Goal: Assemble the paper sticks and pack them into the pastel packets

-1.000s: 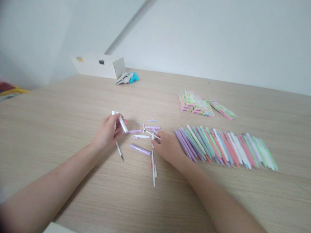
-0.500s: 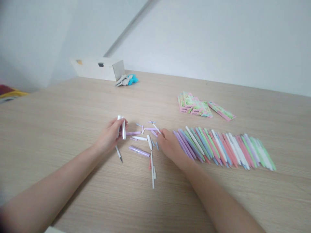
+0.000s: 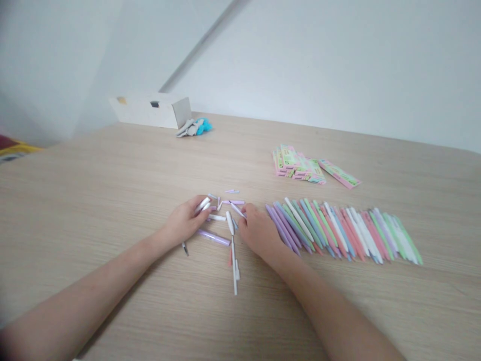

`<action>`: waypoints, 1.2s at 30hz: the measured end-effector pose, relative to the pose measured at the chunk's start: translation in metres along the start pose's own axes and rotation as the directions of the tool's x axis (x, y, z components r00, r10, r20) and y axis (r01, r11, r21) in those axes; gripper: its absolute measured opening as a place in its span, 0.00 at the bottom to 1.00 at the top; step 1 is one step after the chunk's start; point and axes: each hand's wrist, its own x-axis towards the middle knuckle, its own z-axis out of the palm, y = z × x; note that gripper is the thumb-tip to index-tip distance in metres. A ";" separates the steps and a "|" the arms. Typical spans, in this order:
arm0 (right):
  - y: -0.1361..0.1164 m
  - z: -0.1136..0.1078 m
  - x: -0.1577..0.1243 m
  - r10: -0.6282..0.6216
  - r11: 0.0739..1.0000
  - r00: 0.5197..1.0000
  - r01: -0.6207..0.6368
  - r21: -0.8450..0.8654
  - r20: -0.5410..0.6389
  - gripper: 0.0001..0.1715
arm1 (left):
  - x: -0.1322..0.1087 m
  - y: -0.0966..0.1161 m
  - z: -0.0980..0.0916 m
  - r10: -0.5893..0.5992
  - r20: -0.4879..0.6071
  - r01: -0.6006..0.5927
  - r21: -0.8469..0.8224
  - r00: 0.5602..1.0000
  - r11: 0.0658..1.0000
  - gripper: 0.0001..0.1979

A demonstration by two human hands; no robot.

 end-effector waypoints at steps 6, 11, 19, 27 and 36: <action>0.000 -0.001 0.001 -0.006 0.999 0.999 0.005 -0.035 -0.031 0.13 | -0.002 -0.002 0.005 0.062 0.049 -0.069 0.173 0.997 0.983 0.17; 0.007 -0.001 0.004 -0.014 0.999 0.994 0.009 -0.045 -0.113 0.13 | -0.002 -0.005 0.007 0.083 0.078 -0.099 0.238 0.993 0.966 0.20; 0.015 0.005 0.005 -0.068 0.996 0.994 0.062 -0.064 -0.081 0.09 | -0.001 -0.005 0.008 0.130 0.098 -0.150 0.232 0.987 0.961 0.22; 0.017 0.004 0.009 0.009 1.000 0.997 -0.009 -0.005 -0.080 0.10 | 0.000 -0.006 0.005 0.130 0.099 -0.141 0.118 0.987 0.983 0.21; 0.014 0.002 0.007 -0.003 1.000 0.997 0.001 -0.020 -0.074 0.08 | 0.005 -0.008 -0.002 0.051 0.056 -0.053 0.033 0.997 0.998 0.17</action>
